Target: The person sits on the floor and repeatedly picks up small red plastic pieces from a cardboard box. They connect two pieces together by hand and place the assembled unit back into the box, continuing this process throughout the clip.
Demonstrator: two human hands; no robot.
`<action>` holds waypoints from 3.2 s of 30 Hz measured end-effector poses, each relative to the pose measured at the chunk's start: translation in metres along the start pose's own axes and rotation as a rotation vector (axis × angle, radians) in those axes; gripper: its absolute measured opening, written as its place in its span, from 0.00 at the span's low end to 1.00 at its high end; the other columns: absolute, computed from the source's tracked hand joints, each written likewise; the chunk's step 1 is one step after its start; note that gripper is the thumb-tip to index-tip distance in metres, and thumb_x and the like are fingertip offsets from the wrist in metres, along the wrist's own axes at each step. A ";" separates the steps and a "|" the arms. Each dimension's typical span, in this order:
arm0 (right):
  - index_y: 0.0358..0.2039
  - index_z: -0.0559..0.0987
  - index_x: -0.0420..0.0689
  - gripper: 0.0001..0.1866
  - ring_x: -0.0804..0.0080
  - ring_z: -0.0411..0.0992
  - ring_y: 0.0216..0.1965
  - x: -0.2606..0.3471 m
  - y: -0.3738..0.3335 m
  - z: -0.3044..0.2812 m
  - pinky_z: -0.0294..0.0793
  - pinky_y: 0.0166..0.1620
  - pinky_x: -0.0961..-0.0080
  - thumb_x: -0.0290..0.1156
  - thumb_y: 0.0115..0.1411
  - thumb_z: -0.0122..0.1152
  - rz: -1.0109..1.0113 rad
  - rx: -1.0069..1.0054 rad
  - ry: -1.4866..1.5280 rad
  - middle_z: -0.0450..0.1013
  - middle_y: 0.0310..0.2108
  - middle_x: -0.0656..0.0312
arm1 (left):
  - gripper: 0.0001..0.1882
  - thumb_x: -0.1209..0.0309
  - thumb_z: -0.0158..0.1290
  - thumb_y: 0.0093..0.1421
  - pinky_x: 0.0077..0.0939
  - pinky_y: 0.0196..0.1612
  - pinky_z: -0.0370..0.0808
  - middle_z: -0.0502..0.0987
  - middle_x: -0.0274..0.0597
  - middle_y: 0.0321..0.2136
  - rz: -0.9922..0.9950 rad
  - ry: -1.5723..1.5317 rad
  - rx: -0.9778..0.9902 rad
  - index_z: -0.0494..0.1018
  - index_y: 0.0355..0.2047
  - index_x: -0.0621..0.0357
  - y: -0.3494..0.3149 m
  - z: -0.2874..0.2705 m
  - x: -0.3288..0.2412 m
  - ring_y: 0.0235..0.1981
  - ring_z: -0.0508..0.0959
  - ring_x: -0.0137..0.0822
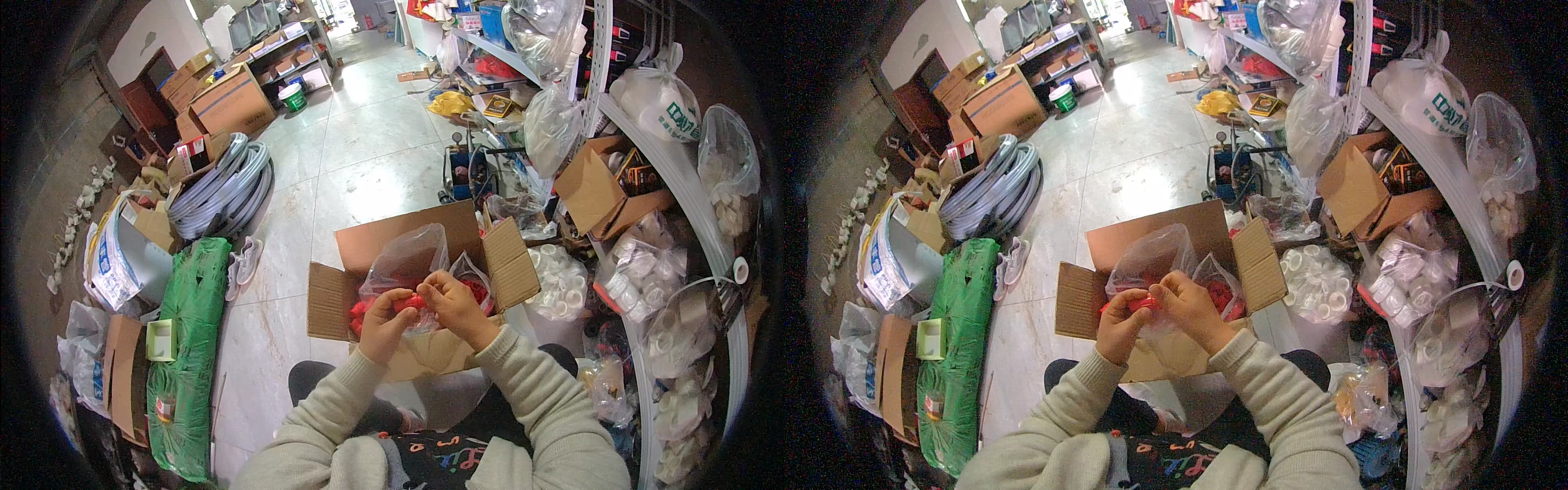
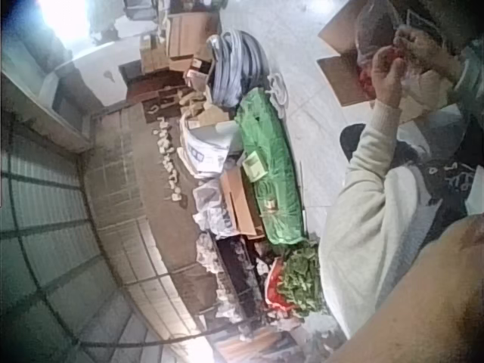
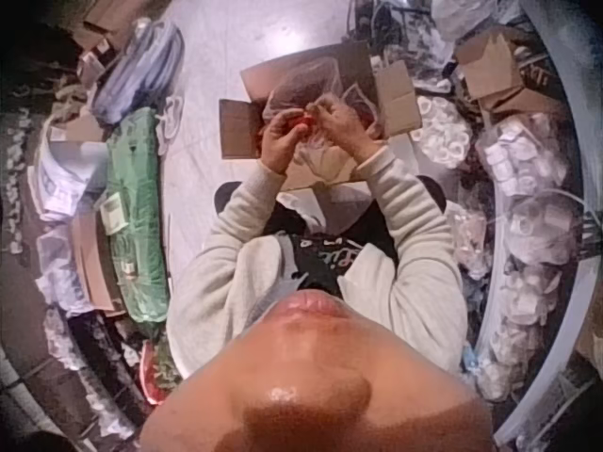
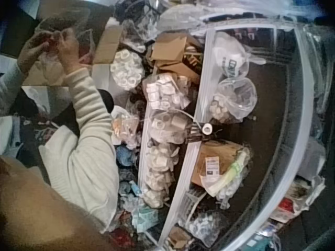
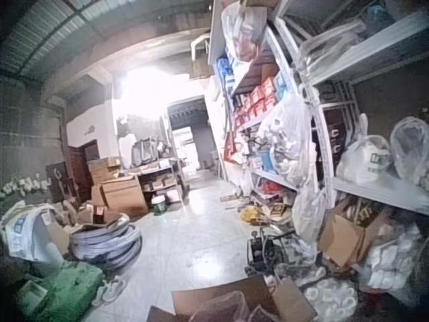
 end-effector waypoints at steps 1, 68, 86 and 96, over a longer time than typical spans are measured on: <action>0.29 0.72 0.40 0.19 0.86 0.62 0.18 0.006 -0.001 -0.001 0.63 0.20 0.89 0.46 0.57 0.52 -0.053 -0.042 -0.017 0.65 0.19 0.70 | 0.14 0.76 0.52 0.55 0.18 0.37 0.71 0.72 0.35 0.35 -0.021 -0.025 -0.008 0.66 0.42 0.61 0.000 -0.001 0.001 0.34 0.72 0.25; 0.40 0.75 0.40 0.25 0.59 0.73 0.35 0.025 0.000 -0.016 0.71 0.37 0.70 0.50 0.56 0.48 -0.378 -0.042 -0.664 0.73 0.34 0.51 | 0.10 0.72 0.50 0.55 0.17 0.28 0.69 0.71 0.35 0.28 0.004 -0.013 -0.313 0.68 0.37 0.62 0.013 -0.061 -0.017 0.25 0.70 0.24; 0.24 0.76 0.38 0.09 0.49 0.71 0.30 -0.066 0.028 -0.037 0.70 0.35 0.61 0.25 0.41 0.50 -0.059 0.238 -1.148 0.71 0.25 0.46 | 0.13 0.74 0.53 0.50 0.31 0.42 0.69 0.72 0.50 0.36 0.321 1.127 -0.103 0.70 0.37 0.64 0.026 -0.082 -0.044 0.38 0.72 0.46; 0.30 0.76 0.43 0.10 0.54 0.72 0.35 -0.113 0.035 -0.010 0.70 0.41 0.61 0.28 0.44 0.54 -0.025 0.368 -1.198 0.73 0.31 0.49 | 0.09 0.69 0.46 0.49 0.41 0.34 0.73 0.76 0.53 0.28 -0.096 1.711 0.496 0.73 0.26 0.60 0.102 -0.070 0.184 0.31 0.76 0.49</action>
Point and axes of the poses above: each hand's wrist, its own y-axis towards the middle knuckle, its own z-axis out of the palm, x = y × z, the point moved 8 cm from there along y, towards the middle knuckle
